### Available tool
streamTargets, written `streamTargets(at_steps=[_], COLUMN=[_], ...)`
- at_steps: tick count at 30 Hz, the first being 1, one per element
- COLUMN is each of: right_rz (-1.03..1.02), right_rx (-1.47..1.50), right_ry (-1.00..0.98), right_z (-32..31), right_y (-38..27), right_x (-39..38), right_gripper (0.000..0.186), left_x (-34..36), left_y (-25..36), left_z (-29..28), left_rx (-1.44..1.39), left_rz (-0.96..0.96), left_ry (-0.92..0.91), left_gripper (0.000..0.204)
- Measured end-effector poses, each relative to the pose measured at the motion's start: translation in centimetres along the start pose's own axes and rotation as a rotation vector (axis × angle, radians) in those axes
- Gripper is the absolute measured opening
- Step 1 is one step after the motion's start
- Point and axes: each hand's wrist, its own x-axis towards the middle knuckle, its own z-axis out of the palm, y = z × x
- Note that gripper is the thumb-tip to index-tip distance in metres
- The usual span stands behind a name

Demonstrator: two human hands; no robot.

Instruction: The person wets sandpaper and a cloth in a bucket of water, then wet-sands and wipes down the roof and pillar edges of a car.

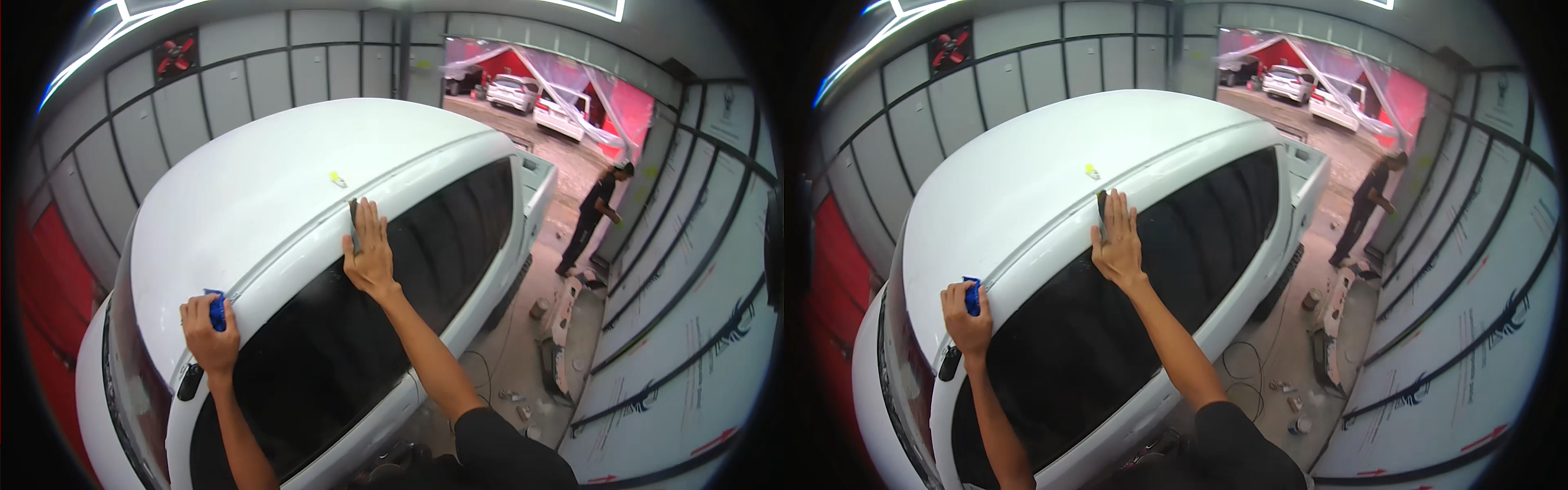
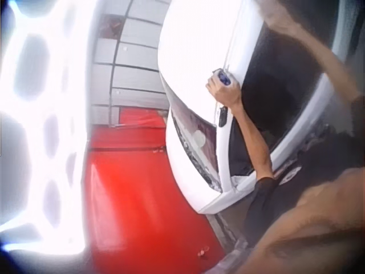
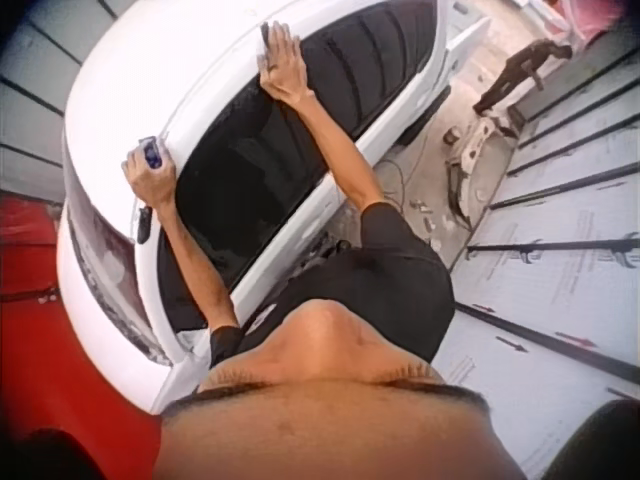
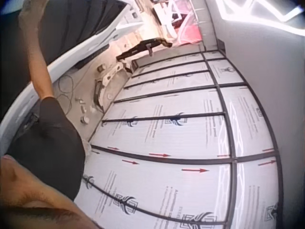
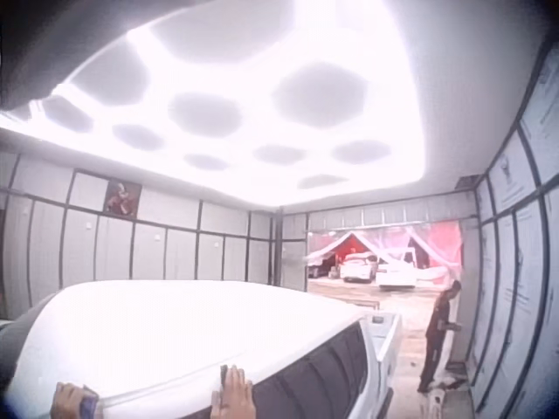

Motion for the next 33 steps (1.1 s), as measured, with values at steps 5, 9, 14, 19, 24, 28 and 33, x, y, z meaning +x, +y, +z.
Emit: streamTargets(at_steps=[5,9,14,19,24,28,33], right_rz=[0.350,0.137,0.310,0.197,0.331,0.390,0.202], right_rx=[-0.111,-0.004,-0.106,0.031,-0.024,-0.109,0.004], right_ry=[0.071,0.111,0.123,0.195,0.153,0.154,0.121], right_z=[1.0,4.4,0.3,5.5,2.3,4.3,4.8], right_y=[5.3,-4.9,2.8,-6.9,-1.6,-3.9,-7.2], right_x=[5.3,-1.3,3.3,-2.3,2.6,2.0,-0.2], right_gripper=[0.075,0.073,0.072,0.075,0.072,0.075,0.073], left_x=[-0.3,-1.1,-0.5,-0.7,-0.6,-0.6,-0.9], left_y=[-0.9,-3.0,-1.5,-2.8,-2.1,-1.6,-3.2], left_z=[0.7,0.6,1.3,0.9,0.7,1.3,0.2], left_rx=[0.019,0.062,-0.002,0.068,0.028,0.039,0.053], left_rz=[-0.002,-0.038,0.018,0.003,0.025,0.014,0.001], left_ry=[-0.032,-0.023,-0.031,-0.034,-0.028,-0.044,-0.036], left_gripper=[0.015,0.015,0.016,0.017,0.017,0.017,0.017])
